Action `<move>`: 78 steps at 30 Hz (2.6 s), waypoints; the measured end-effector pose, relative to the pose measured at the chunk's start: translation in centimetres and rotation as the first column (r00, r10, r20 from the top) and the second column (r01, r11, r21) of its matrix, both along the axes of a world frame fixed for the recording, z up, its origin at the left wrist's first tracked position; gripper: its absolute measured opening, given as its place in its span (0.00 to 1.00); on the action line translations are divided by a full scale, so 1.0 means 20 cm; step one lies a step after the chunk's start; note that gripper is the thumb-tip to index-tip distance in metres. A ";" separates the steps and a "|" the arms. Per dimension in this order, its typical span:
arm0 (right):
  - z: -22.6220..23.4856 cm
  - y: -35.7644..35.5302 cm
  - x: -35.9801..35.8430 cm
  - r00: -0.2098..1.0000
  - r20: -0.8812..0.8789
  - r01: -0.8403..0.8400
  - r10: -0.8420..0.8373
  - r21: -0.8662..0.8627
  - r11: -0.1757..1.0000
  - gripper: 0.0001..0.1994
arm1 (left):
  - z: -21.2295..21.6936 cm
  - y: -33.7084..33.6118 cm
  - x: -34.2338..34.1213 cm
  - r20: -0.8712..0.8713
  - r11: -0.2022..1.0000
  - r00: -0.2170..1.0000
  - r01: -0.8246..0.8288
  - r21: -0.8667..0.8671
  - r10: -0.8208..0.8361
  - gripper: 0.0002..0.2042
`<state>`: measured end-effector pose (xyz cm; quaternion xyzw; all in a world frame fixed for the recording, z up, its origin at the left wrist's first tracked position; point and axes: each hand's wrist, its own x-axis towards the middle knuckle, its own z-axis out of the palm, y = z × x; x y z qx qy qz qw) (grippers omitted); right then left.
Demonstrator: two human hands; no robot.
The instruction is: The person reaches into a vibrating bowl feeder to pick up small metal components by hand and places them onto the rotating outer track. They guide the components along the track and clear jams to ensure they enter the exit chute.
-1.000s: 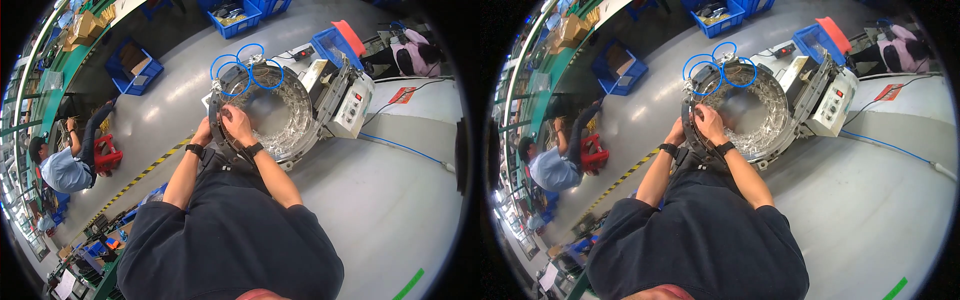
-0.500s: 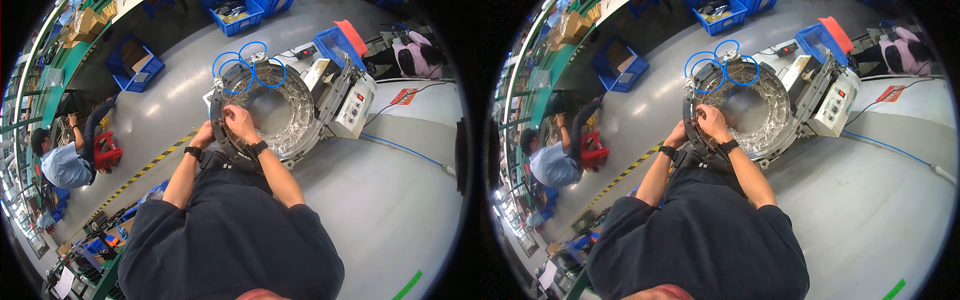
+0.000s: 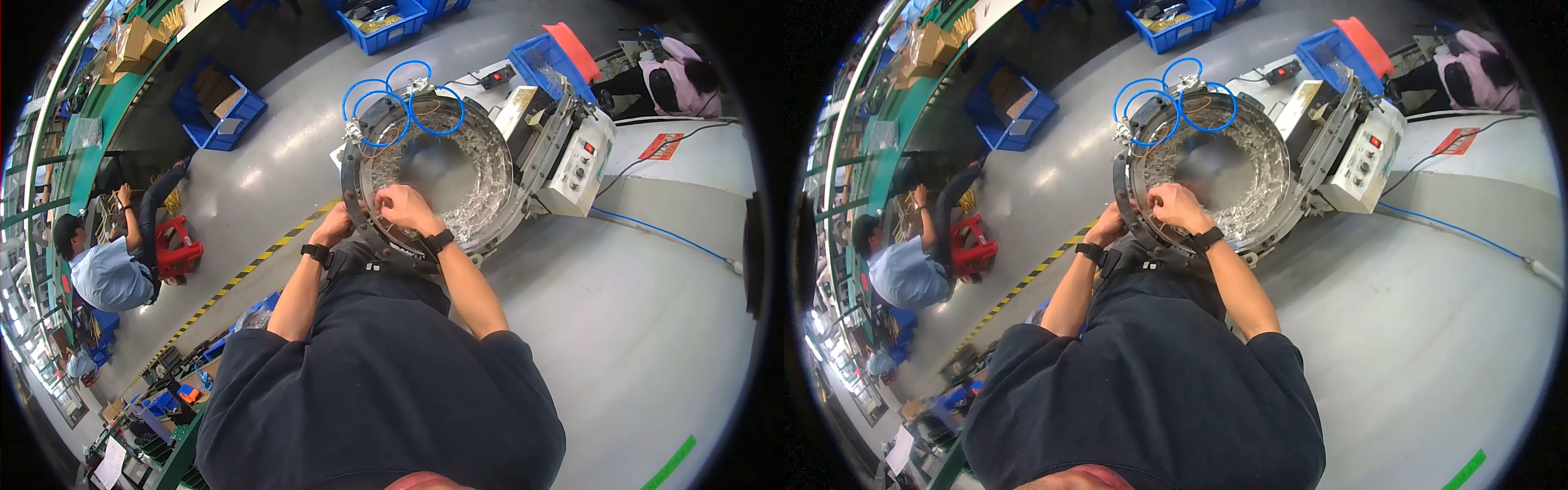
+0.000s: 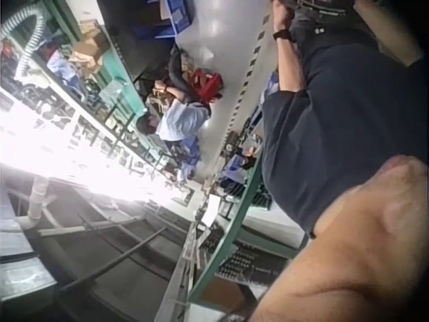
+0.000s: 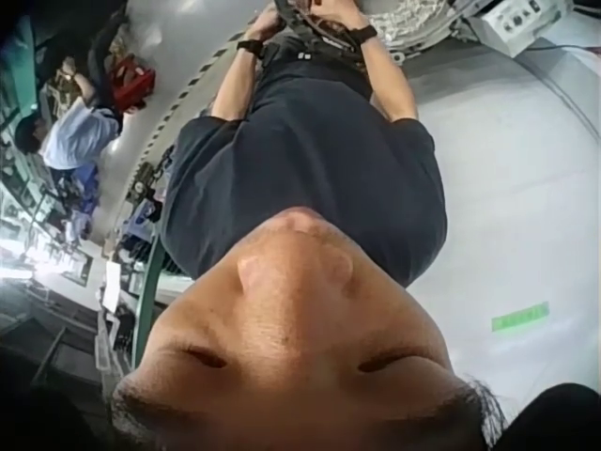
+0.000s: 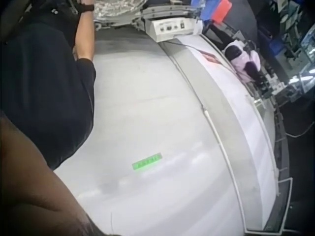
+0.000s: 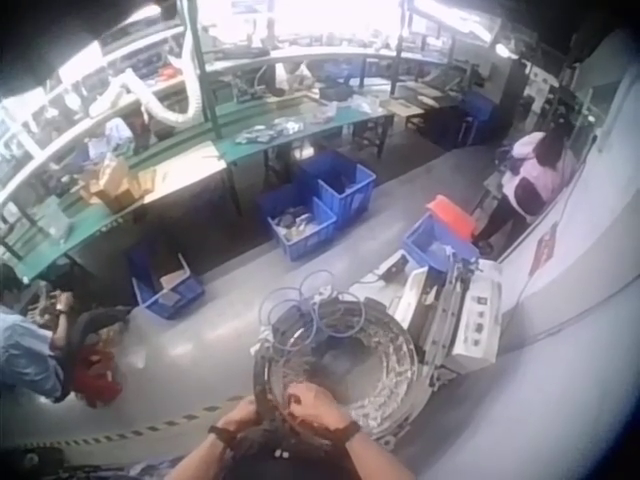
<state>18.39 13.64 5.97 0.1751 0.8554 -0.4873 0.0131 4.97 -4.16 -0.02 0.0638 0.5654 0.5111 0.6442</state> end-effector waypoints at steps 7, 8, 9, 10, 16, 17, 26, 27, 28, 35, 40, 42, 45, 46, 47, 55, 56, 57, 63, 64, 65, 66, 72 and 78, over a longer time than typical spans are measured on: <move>-0.01 0.03 0.02 0.970 -0.008 0.245 -0.245 0.062 0.968 0.07 | 0.15 0.07 -0.09 0.113 0.971 0.968 -0.233 0.058 0.225 0.11; 0.01 0.02 -0.02 0.951 -0.053 0.305 -0.304 -0.001 0.952 0.07 | 0.17 0.09 -0.09 0.112 0.971 0.968 -0.233 0.057 0.225 0.11; 0.03 0.01 -0.06 0.926 -0.093 0.360 -0.365 -0.066 0.931 0.08 | 0.18 0.13 -0.08 0.113 0.958 0.954 -0.284 0.038 0.278 0.11; 0.03 0.00 -0.09 0.924 -0.094 0.365 -0.370 -0.065 0.929 0.08 | 0.18 0.18 -0.06 0.115 0.944 0.938 -0.330 0.021 0.326 0.12; -0.05 -0.02 -0.18 0.927 -0.148 0.333 -0.345 -0.099 0.938 0.10 | 0.15 0.24 -0.07 0.117 0.926 0.921 -0.377 0.030 0.372 0.10; -0.07 -0.02 -0.19 0.931 -0.135 0.330 -0.340 -0.090 0.940 0.10 | 0.11 0.23 -0.09 0.114 0.941 0.940 -0.331 0.067 0.322 0.09; -0.04 -0.01 -0.14 0.878 -0.148 0.472 -0.455 0.104 0.876 0.10 | 0.03 0.17 -0.12 0.078 0.977 0.977 -0.203 0.059 0.198 0.06; -0.03 -0.01 -0.16 0.886 -0.156 0.448 -0.436 0.049 0.893 0.10 | 0.03 0.17 -0.12 0.078 0.981 0.979 -0.190 0.047 0.186 0.06; -0.01 -0.01 -0.18 0.893 -0.166 0.423 -0.418 -0.007 0.906 0.10 | 0.03 0.17 -0.13 0.078 0.981 0.980 -0.189 0.047 0.185 0.06; -0.03 -0.05 -0.26 0.889 -0.154 0.417 -0.432 -0.119 0.901 0.11 | 0.11 0.23 -0.11 0.109 0.950 0.946 -0.310 0.031 0.305 0.08; -0.02 -0.08 -0.26 0.854 -0.177 0.458 -0.489 -0.189 0.868 0.09 | 0.05 0.22 -0.14 0.090 0.959 0.960 -0.272 0.076 0.265 0.09; 0.00 -0.10 -0.27 0.839 -0.191 0.471 -0.509 -0.212 0.856 0.09 | 0.03 0.20 -0.14 0.061 0.958 0.962 -0.272 0.089 0.268 0.08; 0.00 -0.11 -0.26 0.868 -0.180 0.435 -0.463 -0.176 0.883 0.07 | 0.01 0.20 -0.13 0.039 0.962 0.967 -0.253 0.102 0.250 0.08; 0.00 -0.11 -0.25 0.869 -0.179 0.434 -0.462 -0.175 0.884 0.07 | 0.01 0.20 -0.13 0.025 0.964 0.971 -0.239 0.112 0.238 0.08; 0.01 -0.10 -0.25 0.869 -0.180 0.435 -0.460 -0.162 0.886 0.07 | 0.01 0.20 -0.13 0.012 0.966 0.974 -0.226 0.122 0.226 0.07; 0.00 -0.12 -0.21 0.925 -0.169 0.341 -0.341 -0.028 0.940 0.07 | 0.01 0.15 -0.13 0.012 0.977 0.990 -0.142 0.162 0.142 0.07; 0.00 -0.13 -0.20 0.929 -0.161 0.333 -0.334 -0.034 0.942 0.07 | 0.00 0.14 -0.13 0.011 0.976 0.989 -0.144 0.162 0.144 0.07; 0.00 -0.13 -0.20 0.933 -0.152 0.324 -0.327 -0.041 0.945 0.07 | -0.01 0.14 -0.12 0.017 0.977 0.987 -0.162 0.142 0.161 0.07; 0.03 -0.14 -0.19 0.879 -0.106 0.437 -0.465 -0.207 0.875 0.07 | 0.08 0.17 -0.07 0.086 0.960 0.964 -0.261 0.099 0.253 0.07; 0.02 -0.14 -0.20 0.884 -0.123 0.426 -0.451 -0.187 0.885 0.07 | 0.08 0.17 -0.07 0.085 0.960 0.964 -0.261 0.101 0.253 0.07; 0.02 -0.13 -0.20 0.888 -0.139 0.414 -0.437 -0.167 0.895 0.07 | 0.07 0.17 -0.07 0.085 0.958 0.961 -0.271 0.097 0.263 0.07; 0.02 -0.13 -0.20 0.888 -0.141 0.415 -0.438 -0.167 0.894 0.07 | 0.07 0.17 -0.07 0.086 0.955 0.958 -0.281 0.093 0.273 0.07; -0.01 -0.13 -0.18 0.921 -0.139 0.356 -0.365 -0.083 0.931 0.08 | 0.05 0.12 -0.07 0.153 0.961 0.959 -0.256 0.105 0.239 0.08; 0.00 -0.12 -0.20 0.871 -0.196 0.439 -0.450 -0.100 0.893 0.07 | 0.11 0.12 -0.06 0.138 0.976 0.968 -0.216 0.027 0.210 0.08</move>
